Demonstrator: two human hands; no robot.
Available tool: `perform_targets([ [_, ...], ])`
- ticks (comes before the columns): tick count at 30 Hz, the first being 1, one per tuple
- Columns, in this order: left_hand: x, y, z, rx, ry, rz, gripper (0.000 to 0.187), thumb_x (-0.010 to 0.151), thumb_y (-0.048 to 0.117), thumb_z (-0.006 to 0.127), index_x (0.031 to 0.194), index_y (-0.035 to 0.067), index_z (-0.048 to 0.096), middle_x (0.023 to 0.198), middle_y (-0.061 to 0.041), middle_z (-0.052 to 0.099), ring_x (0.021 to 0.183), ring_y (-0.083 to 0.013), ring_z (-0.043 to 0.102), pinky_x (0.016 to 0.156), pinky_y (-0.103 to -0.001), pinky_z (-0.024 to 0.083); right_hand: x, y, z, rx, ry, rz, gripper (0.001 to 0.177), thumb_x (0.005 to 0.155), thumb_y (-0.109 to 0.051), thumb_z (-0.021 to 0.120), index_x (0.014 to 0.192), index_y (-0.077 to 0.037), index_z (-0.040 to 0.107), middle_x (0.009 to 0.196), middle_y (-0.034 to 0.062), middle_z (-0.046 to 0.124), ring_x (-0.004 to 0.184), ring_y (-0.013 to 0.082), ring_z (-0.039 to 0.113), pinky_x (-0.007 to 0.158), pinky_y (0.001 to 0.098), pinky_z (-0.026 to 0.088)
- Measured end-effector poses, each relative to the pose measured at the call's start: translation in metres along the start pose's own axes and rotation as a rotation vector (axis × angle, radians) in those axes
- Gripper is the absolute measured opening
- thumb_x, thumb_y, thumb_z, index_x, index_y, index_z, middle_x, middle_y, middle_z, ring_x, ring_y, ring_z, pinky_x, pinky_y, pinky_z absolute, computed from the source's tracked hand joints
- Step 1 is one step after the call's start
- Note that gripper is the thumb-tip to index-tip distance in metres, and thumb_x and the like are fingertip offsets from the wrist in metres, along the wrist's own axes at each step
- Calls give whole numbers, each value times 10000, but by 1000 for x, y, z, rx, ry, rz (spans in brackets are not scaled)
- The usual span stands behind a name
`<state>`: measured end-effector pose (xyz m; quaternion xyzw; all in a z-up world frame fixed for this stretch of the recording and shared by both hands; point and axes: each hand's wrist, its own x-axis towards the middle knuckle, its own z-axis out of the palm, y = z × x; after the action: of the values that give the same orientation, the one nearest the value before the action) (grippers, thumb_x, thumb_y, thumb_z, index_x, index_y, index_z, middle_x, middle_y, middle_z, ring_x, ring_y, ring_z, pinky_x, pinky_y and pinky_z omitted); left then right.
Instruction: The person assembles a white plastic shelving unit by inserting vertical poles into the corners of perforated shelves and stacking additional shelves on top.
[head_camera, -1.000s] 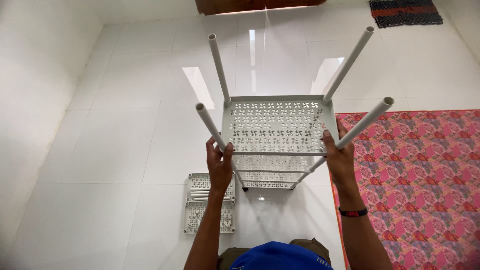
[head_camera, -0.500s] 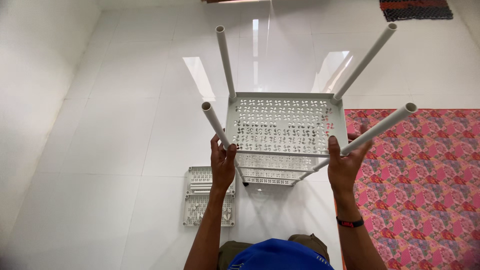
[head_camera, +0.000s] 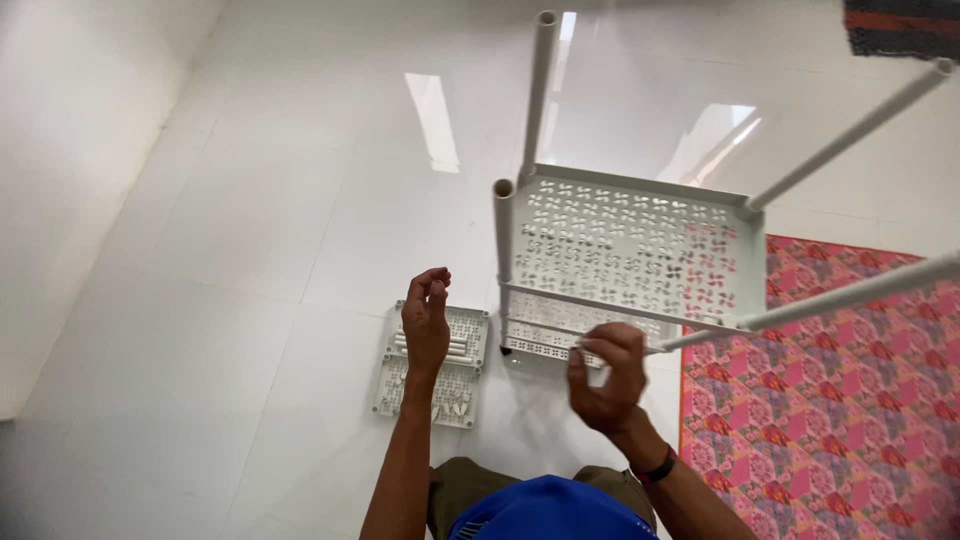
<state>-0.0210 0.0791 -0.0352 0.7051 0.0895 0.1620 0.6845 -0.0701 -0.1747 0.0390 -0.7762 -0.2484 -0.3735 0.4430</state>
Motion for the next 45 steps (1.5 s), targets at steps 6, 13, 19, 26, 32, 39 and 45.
perform_targets([
  [6,-4,-27,-44,-22,145,-78,371,1063,385,536,1179,57,665,1133,-43,706,1101,-151,642,945,-331,525,-12,-11,61,239,-383,103,222,880,41,690,1074,-33,611,993,113,651,915,266,643,762,352,537],
  [13,-16,-74,-96,-52,285,-218,368,1047,405,538,1135,70,663,1131,-21,698,1078,-139,650,919,-335,527,-50,14,131,320,-726,505,226,939,-75,678,1156,-26,634,948,89,683,850,172,670,740,323,563],
  [19,-17,-125,-140,-21,375,-353,416,1046,446,498,1146,81,672,1105,-19,694,1053,-134,640,915,-331,515,-93,52,188,273,-916,771,280,962,-146,637,1214,-25,621,899,65,692,795,166,672,724,324,582],
  [26,-13,-221,-176,-6,387,-476,428,1051,439,512,1150,62,689,1050,-38,693,976,-142,629,887,-335,510,-152,101,250,183,-969,934,326,966,-217,622,1239,-40,624,917,55,700,814,154,680,741,331,590],
  [32,-15,-322,-191,93,264,-473,406,1051,397,545,1156,38,703,1045,-56,728,965,-161,642,903,-321,527,-223,144,291,161,-946,1083,375,955,-210,633,1282,-28,608,893,89,704,788,182,666,715,352,557],
  [39,-11,-411,-210,415,148,-595,427,1022,376,544,1280,56,662,1215,-136,697,1150,-277,657,978,-385,515,-305,182,315,-5,-943,1345,453,931,-242,653,1329,-35,589,1015,111,725,914,224,694,815,363,564],
  [45,3,-464,-214,665,78,-492,458,999,322,561,1378,66,584,1387,-177,591,1279,-366,561,1063,-451,451,-342,192,319,-132,-833,1441,545,954,-328,651,1386,-15,541,1123,150,728,1019,274,716,880,378,573],
])
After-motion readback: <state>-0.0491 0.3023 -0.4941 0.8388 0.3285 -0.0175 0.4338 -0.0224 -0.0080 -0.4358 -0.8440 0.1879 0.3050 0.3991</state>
